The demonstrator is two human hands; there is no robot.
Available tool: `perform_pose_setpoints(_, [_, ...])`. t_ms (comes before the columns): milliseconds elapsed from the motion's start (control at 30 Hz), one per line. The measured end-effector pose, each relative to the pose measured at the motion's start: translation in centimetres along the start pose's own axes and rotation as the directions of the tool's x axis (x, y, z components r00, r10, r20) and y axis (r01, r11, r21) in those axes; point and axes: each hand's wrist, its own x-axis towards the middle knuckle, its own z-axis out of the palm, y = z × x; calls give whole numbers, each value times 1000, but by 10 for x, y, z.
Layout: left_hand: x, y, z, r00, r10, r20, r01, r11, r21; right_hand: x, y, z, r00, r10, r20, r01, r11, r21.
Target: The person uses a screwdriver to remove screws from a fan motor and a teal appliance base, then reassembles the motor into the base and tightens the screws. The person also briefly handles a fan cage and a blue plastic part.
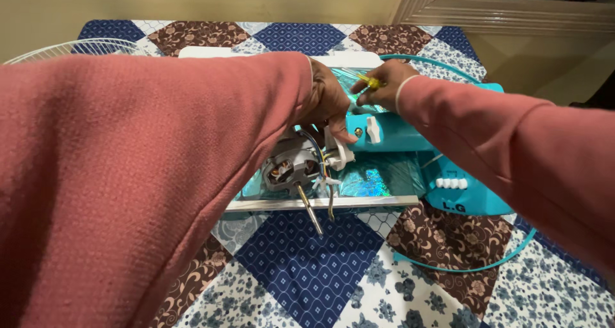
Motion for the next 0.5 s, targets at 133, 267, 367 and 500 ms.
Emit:
perform_pose_setpoints(133, [6, -5, -3, 1000, -24, -3, 24, 994, -109, -35, -23, -4, 980, 1, -198, 38, 980, 193])
perform_pose_setpoints(267, [5, -6, -2, 999, 20, 33, -19, 999, -29, -90, -52, -5, 979, -150, -140, 147, 989, -25])
perform_pose_setpoints(367, [-2, -6, 2, 995, 82, -60, -81, 996, 27, -119, -73, 0, 945, -320, -72, 300, 932, -203])
perform_pose_setpoints(500, [-10, -1, 6, 985, -30, -170, 60, 983, 173, -127, -93, 5, 923, -370, -108, 301, 867, -396])
